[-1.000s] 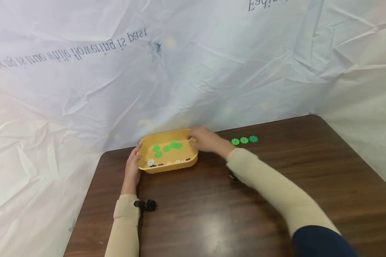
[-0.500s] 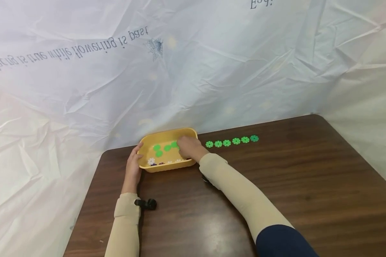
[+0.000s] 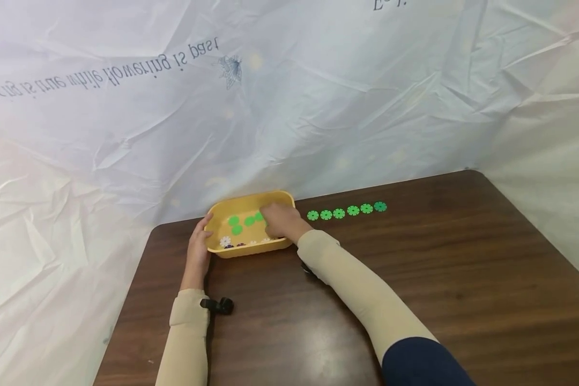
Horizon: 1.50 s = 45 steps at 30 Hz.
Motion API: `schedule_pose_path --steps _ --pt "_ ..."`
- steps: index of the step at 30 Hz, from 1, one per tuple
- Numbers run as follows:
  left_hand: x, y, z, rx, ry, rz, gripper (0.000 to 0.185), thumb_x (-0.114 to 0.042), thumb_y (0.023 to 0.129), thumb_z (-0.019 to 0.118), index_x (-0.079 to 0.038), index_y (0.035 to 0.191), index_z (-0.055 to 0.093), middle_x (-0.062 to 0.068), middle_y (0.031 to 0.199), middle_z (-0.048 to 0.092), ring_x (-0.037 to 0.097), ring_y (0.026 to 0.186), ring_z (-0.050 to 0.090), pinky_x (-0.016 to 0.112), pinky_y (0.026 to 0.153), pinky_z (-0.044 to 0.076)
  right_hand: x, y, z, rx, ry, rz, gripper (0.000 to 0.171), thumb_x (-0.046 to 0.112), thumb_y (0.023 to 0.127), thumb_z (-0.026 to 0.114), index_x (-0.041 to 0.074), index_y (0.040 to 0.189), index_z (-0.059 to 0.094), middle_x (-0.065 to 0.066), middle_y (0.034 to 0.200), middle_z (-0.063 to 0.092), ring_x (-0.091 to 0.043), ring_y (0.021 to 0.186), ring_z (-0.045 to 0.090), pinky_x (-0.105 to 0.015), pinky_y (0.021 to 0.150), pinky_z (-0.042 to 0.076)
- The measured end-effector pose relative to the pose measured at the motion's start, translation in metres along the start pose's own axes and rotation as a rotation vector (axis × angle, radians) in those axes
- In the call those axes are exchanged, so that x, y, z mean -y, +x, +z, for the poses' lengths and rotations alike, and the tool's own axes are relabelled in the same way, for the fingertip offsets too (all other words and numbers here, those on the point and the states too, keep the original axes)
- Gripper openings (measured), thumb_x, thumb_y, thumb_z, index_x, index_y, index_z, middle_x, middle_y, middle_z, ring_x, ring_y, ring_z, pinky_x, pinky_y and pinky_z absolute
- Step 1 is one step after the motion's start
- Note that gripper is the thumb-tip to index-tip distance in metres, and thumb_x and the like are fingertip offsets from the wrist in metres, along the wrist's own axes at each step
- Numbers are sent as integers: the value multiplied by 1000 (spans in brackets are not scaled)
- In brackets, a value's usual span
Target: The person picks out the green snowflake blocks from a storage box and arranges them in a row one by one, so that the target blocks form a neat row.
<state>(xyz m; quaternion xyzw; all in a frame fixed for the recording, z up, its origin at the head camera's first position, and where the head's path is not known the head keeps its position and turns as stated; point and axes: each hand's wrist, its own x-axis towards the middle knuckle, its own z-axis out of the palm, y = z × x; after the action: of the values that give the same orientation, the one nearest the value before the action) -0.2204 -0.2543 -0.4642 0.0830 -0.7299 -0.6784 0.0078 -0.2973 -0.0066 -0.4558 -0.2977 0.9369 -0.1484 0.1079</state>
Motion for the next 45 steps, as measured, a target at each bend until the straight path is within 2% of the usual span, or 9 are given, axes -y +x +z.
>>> schedule_pose_path --steps 5,9,12,15,24,27,31,35,45 --pt "2 -1 0 -1 -19 7 53 -3 98 37 -13 150 44 5 160 27 27 147 22 47 115 24 0 -3 -2 -45 82 -26 38 17 91 56 8 129 57 -7 109 57 -16 72 48 -30 56 39" --pt "6 -3 1 0 -32 -5 53 -2 98 38 -12 150 43 4 160 28 27 147 23 46 114 26 -1 -9 -5 -42 154 -55 46 19 92 56 6 136 54 -10 128 56 -15 74 53 -32 65 46" --pt "5 -3 0 1 -46 10 53 -1 98 38 -11 150 44 6 160 28 29 147 24 48 114 26 0 -14 -13 -51 162 -99 44 19 92 58 6 134 56 -9 126 58 -16 72 54 -34 70 47" --pt "3 -3 -1 0 -50 21 52 -2 98 38 -12 149 45 6 160 28 29 145 26 48 113 27 0 -21 -24 -70 145 -152 42 19 91 61 4 131 58 -9 123 61 -15 77 56 -35 76 49" --pt "1 -2 -2 3 -49 -1 53 -3 99 38 -14 149 45 5 160 27 28 143 30 48 111 30 -14 -48 -50 -99 84 -231 37 18 91 63 4 125 63 -10 121 63 -19 93 61 -38 84 51" --pt "1 -2 -1 5 -46 -1 53 -3 99 38 -15 149 45 4 160 27 28 143 30 48 112 29 -22 -57 -57 -126 71 -239 32 17 90 65 5 120 65 -8 112 64 -19 91 60 -37 80 51" --pt "1 -1 -1 4 -56 -2 53 -3 98 38 -14 149 45 4 160 27 28 143 31 48 112 29 -33 -66 -63 -164 66 -241 21 14 89 65 6 108 67 -5 98 64 -16 75 53 -34 68 46" --pt "1 -1 -1 0 -47 -5 53 -3 98 39 -15 149 46 4 160 27 27 143 31 47 112 29 -44 -72 -66 -204 82 -246 13 12 88 66 7 100 68 -4 90 63 -16 73 50 -33 66 44" --pt "0 -1 -1 -2 -48 -1 53 -2 97 39 -13 149 45 4 160 28 28 145 27 47 113 27 -66 -85 -61 -202 49 -196 22 16 89 67 7 108 71 -6 104 65 -20 85 59 -36 74 50"
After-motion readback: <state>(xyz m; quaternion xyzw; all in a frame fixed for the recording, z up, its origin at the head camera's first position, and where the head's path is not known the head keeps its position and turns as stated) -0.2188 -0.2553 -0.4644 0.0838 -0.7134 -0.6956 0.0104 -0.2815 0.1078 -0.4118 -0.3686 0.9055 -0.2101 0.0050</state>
